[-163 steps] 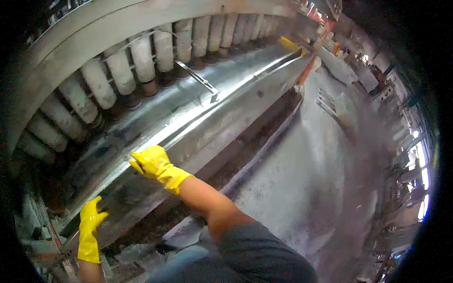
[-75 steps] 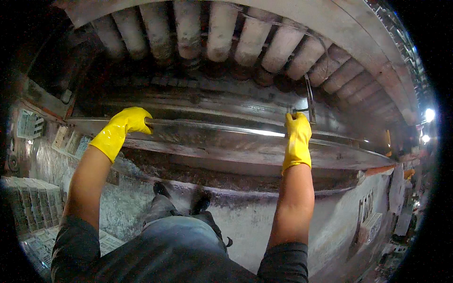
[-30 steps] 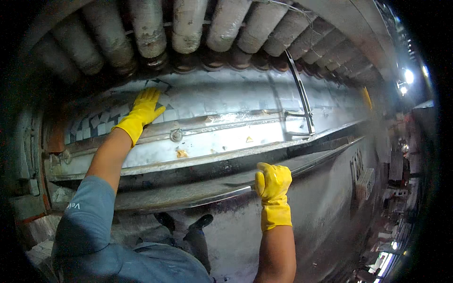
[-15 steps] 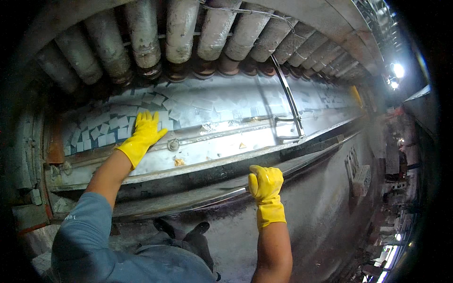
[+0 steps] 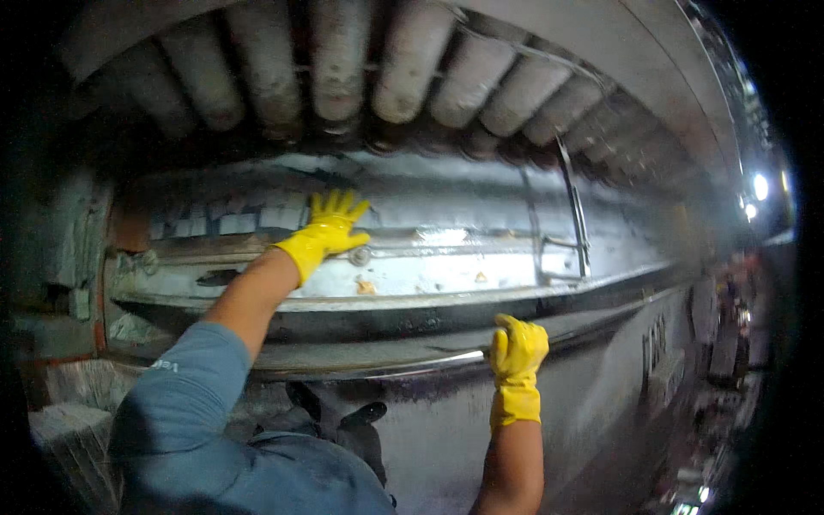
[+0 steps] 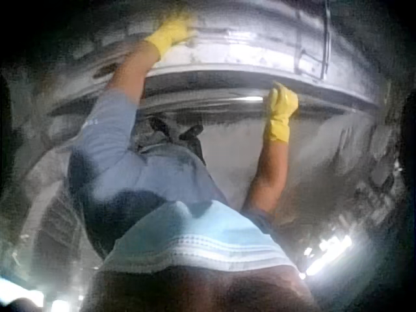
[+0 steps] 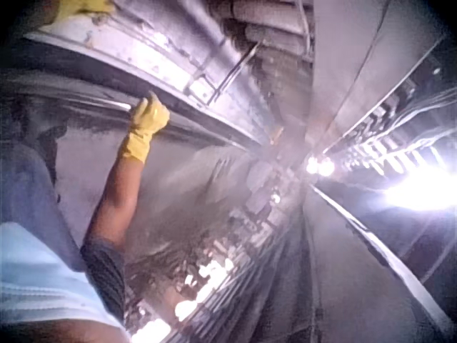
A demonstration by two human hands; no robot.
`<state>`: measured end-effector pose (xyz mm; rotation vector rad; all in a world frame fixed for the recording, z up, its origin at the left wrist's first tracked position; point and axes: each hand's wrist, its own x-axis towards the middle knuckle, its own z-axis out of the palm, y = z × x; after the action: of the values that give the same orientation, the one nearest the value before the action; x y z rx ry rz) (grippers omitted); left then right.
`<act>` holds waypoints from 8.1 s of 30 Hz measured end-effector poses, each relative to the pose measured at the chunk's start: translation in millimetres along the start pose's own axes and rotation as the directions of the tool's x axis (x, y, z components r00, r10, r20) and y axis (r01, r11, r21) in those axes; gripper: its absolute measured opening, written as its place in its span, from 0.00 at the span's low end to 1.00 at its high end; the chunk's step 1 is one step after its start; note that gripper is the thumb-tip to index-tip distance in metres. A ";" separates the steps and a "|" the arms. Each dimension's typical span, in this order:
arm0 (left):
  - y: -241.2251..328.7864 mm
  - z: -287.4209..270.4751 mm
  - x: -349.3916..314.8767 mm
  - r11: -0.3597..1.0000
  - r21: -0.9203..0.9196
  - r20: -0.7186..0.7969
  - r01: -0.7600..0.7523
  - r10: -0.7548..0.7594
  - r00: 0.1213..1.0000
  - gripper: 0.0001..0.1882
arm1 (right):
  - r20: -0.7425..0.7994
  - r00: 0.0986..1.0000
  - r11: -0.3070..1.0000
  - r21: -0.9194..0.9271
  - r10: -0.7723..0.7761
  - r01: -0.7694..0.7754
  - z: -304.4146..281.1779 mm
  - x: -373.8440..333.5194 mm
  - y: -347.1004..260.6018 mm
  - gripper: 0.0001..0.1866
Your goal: The person operates a large rotating drum conveyor, repeatedly lifting and lowering a metal gate to release small grey blocks into a collection area. They then pick up a white plastic crate filled with the blocks, shake it to settle the contents, and place it on a stack of other crates.
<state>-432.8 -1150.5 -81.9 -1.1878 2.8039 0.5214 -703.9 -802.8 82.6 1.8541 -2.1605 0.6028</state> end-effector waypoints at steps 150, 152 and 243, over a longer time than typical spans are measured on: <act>-324.7 -98.9 -377.6 0.850 0.125 -0.176 0.512 -0.489 0.854 0.37 | -0.061 0.905 0.836 0.412 0.422 -0.362 63.9 6.8 -193.8 0.17; -335.8 -97.5 -347.2 0.845 0.123 -0.088 0.520 -0.512 0.854 0.41 | 0.000 0.862 0.785 0.413 0.507 -0.462 58.8 3.7 -193.3 0.17; -28.5 -223.7 -463.1 0.897 0.154 0.026 0.415 -0.423 0.906 0.37 | 0.115 0.962 0.968 -0.014 0.249 -0.250 2.6 33.3 -236.3 0.30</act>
<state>-68.6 -923.1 202.6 -1.6476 2.3776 0.3053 -477.7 -860.4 131.8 1.6667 -2.4938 0.5556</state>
